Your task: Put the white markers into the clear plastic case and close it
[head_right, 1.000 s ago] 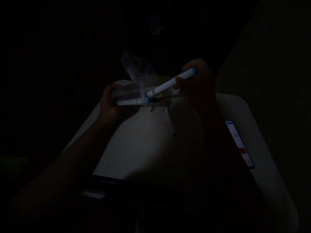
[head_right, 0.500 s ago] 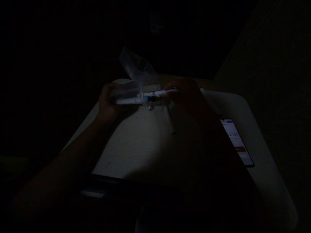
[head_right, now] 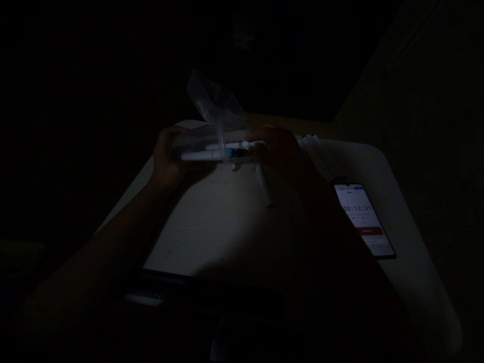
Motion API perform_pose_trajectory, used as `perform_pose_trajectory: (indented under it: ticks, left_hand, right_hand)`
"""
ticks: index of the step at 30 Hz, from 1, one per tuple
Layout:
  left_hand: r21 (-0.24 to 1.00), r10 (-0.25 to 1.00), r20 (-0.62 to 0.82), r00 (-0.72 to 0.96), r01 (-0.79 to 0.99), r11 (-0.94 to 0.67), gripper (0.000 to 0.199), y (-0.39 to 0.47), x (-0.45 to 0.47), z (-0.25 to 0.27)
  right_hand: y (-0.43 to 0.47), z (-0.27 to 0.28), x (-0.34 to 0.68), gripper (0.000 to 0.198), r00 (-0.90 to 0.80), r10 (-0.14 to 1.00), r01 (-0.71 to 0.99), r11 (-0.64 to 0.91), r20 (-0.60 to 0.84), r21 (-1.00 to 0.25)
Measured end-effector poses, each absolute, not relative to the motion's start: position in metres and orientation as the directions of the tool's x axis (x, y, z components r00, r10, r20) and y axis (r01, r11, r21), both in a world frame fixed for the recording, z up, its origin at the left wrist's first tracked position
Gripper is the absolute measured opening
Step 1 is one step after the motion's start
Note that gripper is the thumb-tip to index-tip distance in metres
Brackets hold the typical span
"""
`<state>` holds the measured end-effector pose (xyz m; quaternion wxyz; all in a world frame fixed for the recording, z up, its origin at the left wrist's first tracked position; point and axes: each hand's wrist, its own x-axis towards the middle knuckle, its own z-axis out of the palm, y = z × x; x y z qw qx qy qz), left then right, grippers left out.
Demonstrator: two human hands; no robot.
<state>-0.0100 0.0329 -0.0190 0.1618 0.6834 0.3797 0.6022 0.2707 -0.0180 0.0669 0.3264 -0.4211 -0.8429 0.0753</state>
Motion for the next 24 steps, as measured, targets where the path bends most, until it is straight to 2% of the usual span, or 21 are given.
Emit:
perform_pose_trajectory:
  ticks: [3, 6, 12, 16, 21, 24]
  left_hand:
    - [0.689, 0.724, 0.689, -0.023, 0.329, -0.646, 0.088, 0.032, -0.010, -0.019]
    - [0.700, 0.732, 0.681, -0.031, 0.322, -0.637, 0.089, 0.032, -0.010, -0.018]
    - [0.678, 0.718, 0.696, -0.020, 0.349, -0.647, 0.084, 0.032, -0.010, -0.017]
    - [0.686, 0.724, 0.690, -0.011, 0.332, -0.648, 0.084, 0.032, -0.010, -0.018]
    - [0.685, 0.720, 0.693, -0.034, 0.344, -0.643, 0.090, 0.033, -0.010, -0.017]
    - [0.686, 0.720, 0.693, -0.041, 0.343, -0.642, 0.090, 0.033, -0.010, -0.018]
  right_hand:
    - [-0.025, 0.074, 0.262, 0.023, -0.314, 0.848, 0.760, 0.493, 0.427, -0.423]
    - [-0.032, 0.080, 0.253, 0.018, -0.196, 0.888, 0.797, 0.392, 0.416, -0.460]
    - [-0.028, 0.075, 0.253, 0.019, -0.251, 0.881, 0.776, 0.431, 0.401, -0.461]
    - [-0.024, 0.071, 0.255, 0.022, -0.323, 0.824, 0.729, 0.531, 0.466, -0.433]
    - [-0.031, 0.079, 0.247, 0.023, -0.173, 0.914, 0.807, 0.345, 0.367, -0.479]
    - [-0.035, 0.082, 0.245, 0.020, -0.140, 0.915, 0.819, 0.322, 0.379, -0.474]
